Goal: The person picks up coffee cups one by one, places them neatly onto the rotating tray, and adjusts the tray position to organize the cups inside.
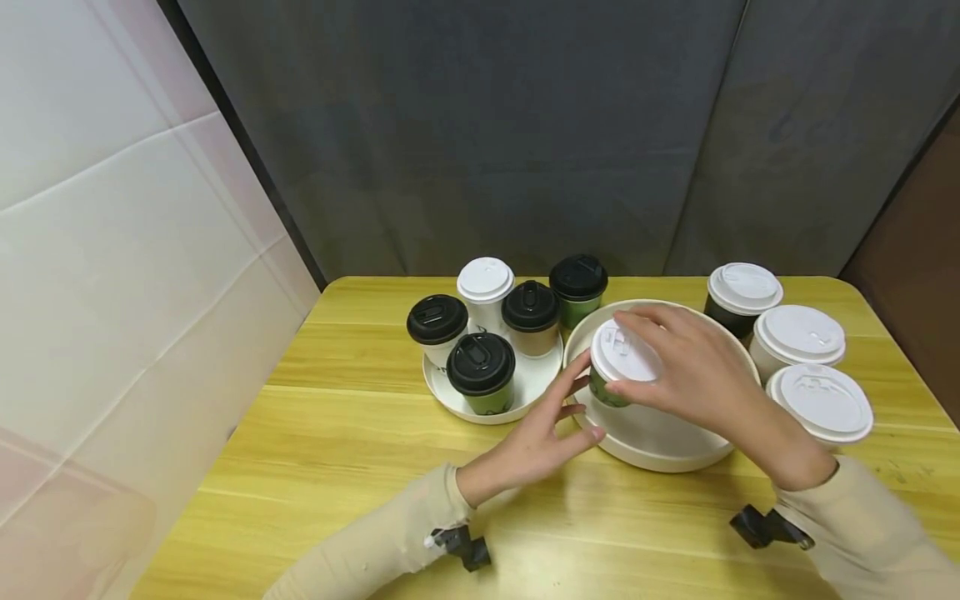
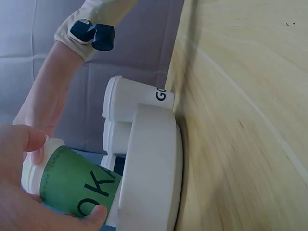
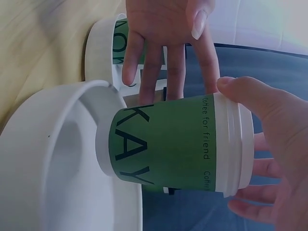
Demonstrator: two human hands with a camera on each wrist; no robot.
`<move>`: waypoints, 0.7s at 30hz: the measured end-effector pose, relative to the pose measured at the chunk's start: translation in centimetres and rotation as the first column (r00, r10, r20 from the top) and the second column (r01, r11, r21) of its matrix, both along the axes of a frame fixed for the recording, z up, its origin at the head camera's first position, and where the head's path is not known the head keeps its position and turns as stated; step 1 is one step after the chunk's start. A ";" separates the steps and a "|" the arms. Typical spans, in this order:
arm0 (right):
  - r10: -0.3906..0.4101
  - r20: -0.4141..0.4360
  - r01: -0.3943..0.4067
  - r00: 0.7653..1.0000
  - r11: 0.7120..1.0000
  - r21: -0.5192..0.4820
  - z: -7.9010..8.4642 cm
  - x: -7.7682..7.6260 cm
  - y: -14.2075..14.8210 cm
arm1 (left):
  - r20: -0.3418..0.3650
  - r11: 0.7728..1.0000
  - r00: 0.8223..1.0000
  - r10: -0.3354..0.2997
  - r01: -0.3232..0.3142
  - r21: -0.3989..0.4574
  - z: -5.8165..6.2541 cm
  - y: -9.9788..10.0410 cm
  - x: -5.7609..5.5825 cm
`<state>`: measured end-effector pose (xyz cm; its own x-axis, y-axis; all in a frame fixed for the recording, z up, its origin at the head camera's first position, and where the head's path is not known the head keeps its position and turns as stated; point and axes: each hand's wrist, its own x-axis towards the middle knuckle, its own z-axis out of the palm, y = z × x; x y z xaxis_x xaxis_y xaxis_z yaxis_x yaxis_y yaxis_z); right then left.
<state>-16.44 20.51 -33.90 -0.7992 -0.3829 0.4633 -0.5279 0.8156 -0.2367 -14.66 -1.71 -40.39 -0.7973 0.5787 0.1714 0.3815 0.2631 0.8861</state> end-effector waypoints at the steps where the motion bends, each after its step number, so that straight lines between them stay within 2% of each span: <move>1: 0.001 0.004 -0.001 1.000 1.000 -0.001 -0.1 -0.1 -0.1 | 0.005 1.000 1.000 0.007 -0.007 -0.002 -0.1 -0.1 0.0; 5: 0.006 0.004 -0.006 1.000 1.000 0.006 -0.4 -0.6 -0.4 | 0.018 1.000 1.000 0.023 -0.023 0.000 -0.4 -0.3 -0.3; 13: 0.024 -0.058 -0.023 0.998 1.000 0.013 -1.0 -1.5 -0.9 | 0.033 0.998 0.998 0.048 -0.049 0.034 -0.8 -0.6 -0.5; 21: 0.073 -0.092 -0.076 0.993 0.997 -0.027 -1.5 -2.1 -1.4 | 0.044 0.996 0.996 0.072 -0.075 0.054 -1.2 -0.6 -0.8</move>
